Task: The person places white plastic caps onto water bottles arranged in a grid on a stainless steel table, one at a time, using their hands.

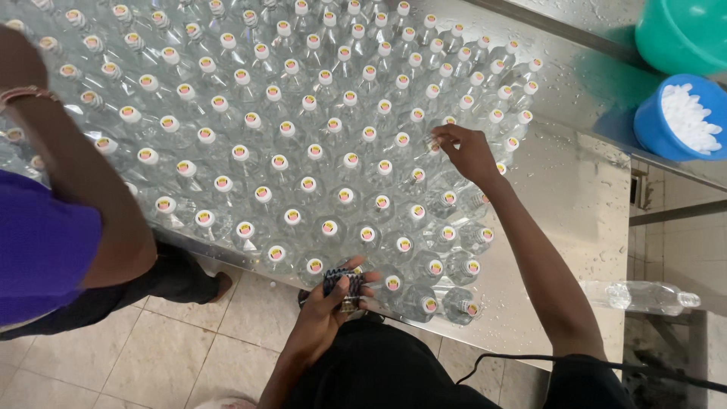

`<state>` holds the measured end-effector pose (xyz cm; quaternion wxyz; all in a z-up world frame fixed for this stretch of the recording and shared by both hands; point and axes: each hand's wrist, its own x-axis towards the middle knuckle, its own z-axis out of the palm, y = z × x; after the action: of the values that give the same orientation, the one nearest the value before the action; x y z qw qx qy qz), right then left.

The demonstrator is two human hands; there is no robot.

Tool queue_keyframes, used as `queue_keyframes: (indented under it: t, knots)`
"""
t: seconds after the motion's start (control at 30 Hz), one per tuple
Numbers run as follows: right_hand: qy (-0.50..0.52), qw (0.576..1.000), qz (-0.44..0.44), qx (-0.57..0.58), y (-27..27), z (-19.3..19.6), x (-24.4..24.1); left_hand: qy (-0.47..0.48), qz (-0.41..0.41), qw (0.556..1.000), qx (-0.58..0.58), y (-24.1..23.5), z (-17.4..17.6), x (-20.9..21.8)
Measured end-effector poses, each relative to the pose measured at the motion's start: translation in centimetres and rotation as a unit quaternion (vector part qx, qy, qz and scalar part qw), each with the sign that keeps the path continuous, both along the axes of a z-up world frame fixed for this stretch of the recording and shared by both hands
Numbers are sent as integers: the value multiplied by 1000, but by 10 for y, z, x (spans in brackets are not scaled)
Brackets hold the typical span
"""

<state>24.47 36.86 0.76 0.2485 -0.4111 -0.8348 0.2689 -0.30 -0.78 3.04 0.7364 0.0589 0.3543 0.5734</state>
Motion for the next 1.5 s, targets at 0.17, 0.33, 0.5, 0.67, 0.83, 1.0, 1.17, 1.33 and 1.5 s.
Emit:
queue_keyframes:
  t: [0.17,0.33,0.5,0.67,0.83,1.0,1.17,1.33,1.5]
  knots:
    - [-76,996,-7,-37,-18,19,3,22,-3,1000,-21,-1,1,-1]
    - [-86,996,-17,-29,-21,20,-1,13,-11,1000,-26,3,4,2]
    - [-28,997,-12,-64,-9,9,-1,4,-12,1000,-21,3,-1,3]
    - [-39,995,-6,-97,-7,12,-5,6,-9,1000,-9,-2,-2,-1]
    - [-141,986,26,-84,-17,23,-11,6,11,1000,-18,-3,-4,-1]
    - [-176,981,64,-58,-8,15,-10,29,-5,999,-19,-1,-4,2]
    - [-197,975,96,-31,-2,7,-6,34,-2,999,-4,-1,1,2]
    - [-199,972,113,61,-29,16,-1,21,9,999,24,0,-7,7]
    - [-83,966,99,-225,-157,103,-49,18,11,997,78,7,-10,16]
